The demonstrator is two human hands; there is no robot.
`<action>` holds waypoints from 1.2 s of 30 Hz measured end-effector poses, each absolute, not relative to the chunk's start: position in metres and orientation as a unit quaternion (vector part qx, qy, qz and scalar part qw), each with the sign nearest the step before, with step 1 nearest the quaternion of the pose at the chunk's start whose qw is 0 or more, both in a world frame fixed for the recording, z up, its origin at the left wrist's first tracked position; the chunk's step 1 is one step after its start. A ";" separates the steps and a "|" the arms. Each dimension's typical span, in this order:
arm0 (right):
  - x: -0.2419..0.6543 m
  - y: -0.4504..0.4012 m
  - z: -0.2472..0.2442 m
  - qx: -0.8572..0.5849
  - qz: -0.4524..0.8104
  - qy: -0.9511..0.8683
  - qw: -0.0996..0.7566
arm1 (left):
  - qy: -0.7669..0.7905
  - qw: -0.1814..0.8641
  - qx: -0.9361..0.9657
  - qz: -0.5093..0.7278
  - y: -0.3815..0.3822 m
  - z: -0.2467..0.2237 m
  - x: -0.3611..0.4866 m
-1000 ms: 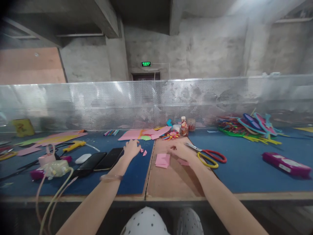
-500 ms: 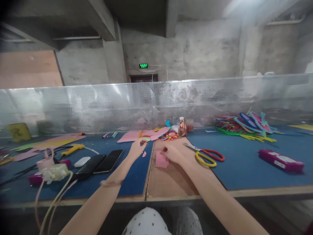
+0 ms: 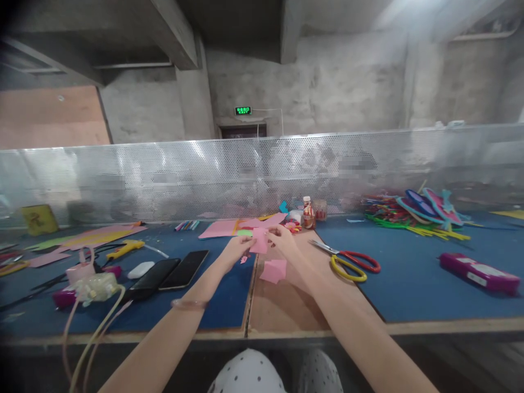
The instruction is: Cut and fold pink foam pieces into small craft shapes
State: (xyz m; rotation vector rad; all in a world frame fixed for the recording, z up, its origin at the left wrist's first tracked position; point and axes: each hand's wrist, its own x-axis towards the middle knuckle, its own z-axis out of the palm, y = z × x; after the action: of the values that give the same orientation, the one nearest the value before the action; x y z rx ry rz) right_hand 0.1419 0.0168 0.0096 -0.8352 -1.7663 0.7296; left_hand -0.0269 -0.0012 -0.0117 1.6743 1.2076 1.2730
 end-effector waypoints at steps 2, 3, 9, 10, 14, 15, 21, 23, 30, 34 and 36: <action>0.138 0.018 0.000 -0.364 0.280 -0.713 0.531 | 0.464 0.361 0.632 0.504 0.000 -0.012 -0.027; 0.137 0.018 -0.005 -0.374 0.252 -0.709 0.542 | 0.459 0.370 0.630 0.506 0.000 -0.012 -0.027; 0.135 0.016 -0.021 -0.402 0.076 -0.732 0.545 | 0.450 0.399 0.628 0.494 -0.003 -0.012 -0.025; 0.135 0.015 -0.021 -0.402 0.041 -0.744 0.531 | 0.448 0.403 0.628 0.492 -0.003 -0.012 -0.025; 0.134 0.010 -0.021 -0.371 -0.135 -0.791 0.468 | 0.430 0.413 0.626 0.502 -0.003 -0.011 -0.026; 0.132 0.008 -0.021 -0.360 -0.172 -0.797 0.453 | 0.425 0.415 0.626 0.505 -0.004 -0.011 -0.026; 0.127 0.003 -0.020 -0.328 -0.275 -0.807 0.407 | 0.409 0.440 0.607 0.521 -0.005 -0.011 -0.023; 0.128 0.004 -0.020 -0.296 -0.286 -0.820 0.397 | 0.407 0.452 0.598 0.521 -0.005 -0.010 -0.023; 0.127 0.001 -0.021 -0.274 -0.255 -0.841 0.390 | 0.399 0.445 0.619 0.509 -0.004 -0.010 -0.024; 0.130 -0.004 -0.018 -0.259 -0.195 -0.860 0.393 | 0.379 0.447 0.622 0.519 -0.003 -0.012 -0.027; 0.130 -0.006 -0.016 -0.248 -0.158 -0.864 0.409 | 0.379 0.446 0.620 0.522 -0.002 -0.013 -0.029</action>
State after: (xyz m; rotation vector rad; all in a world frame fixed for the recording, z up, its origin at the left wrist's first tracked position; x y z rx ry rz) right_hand 0.1300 -0.0060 -0.0163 -0.6258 -2.1753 -0.3988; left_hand -0.0287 -0.0018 -0.0128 1.5361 0.9399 1.2934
